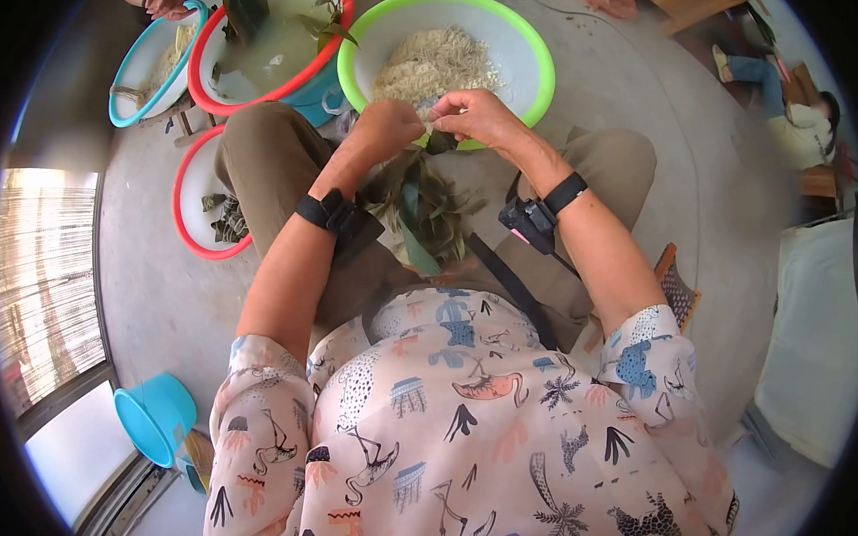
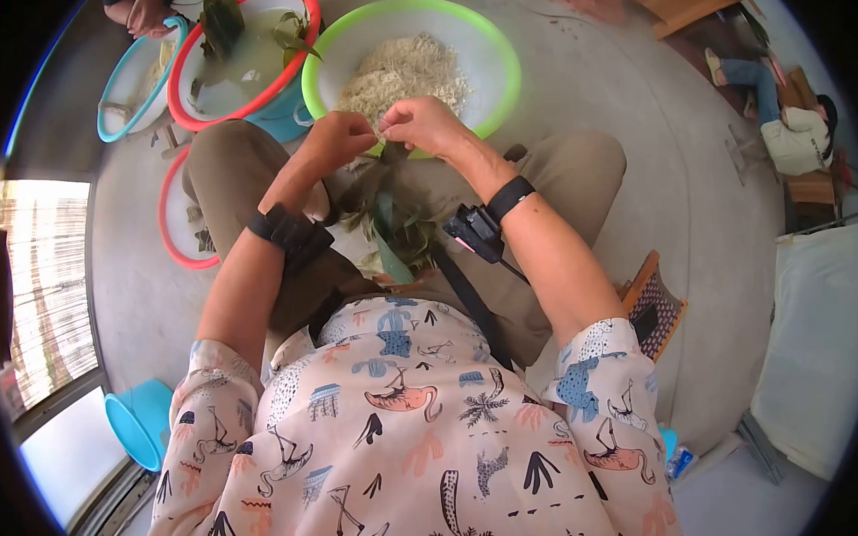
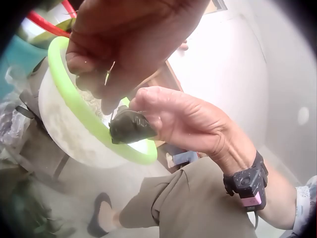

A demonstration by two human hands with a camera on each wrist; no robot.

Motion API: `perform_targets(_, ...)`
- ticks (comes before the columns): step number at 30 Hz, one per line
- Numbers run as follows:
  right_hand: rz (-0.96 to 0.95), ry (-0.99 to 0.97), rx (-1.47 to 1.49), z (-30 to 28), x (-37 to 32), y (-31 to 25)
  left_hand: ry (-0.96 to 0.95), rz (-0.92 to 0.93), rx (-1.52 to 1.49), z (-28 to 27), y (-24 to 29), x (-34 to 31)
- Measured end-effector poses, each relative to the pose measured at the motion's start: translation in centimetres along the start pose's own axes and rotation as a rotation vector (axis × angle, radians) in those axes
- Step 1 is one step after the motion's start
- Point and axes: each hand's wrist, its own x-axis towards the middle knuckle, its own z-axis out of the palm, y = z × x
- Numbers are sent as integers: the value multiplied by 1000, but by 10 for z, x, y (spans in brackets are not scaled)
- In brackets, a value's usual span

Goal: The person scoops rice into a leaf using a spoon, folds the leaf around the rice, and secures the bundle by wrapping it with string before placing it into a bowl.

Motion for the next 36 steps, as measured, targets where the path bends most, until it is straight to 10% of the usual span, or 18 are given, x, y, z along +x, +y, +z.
perform_targets(5,27,30,-57,-1,0,2,-39,-306,-433,1,13,-4)
perform_targets(20,-182,262,-320,-2,-3,24,96,-262,-1025,21,26,0)
perform_targets(27,-154,240,-228,-7,-8,29,36,-177,-789,35,19,13)
perform_targets(29,-157,247,-188,-8,-10,34,319,334,-401,53,4,22)
perform_targets(32,-165,244,-86,-8,-14,36,48,-2,-517,22,46,1)
perform_targets(36,-175,173,64,-8,-18,32,72,19,-555,36,31,7)
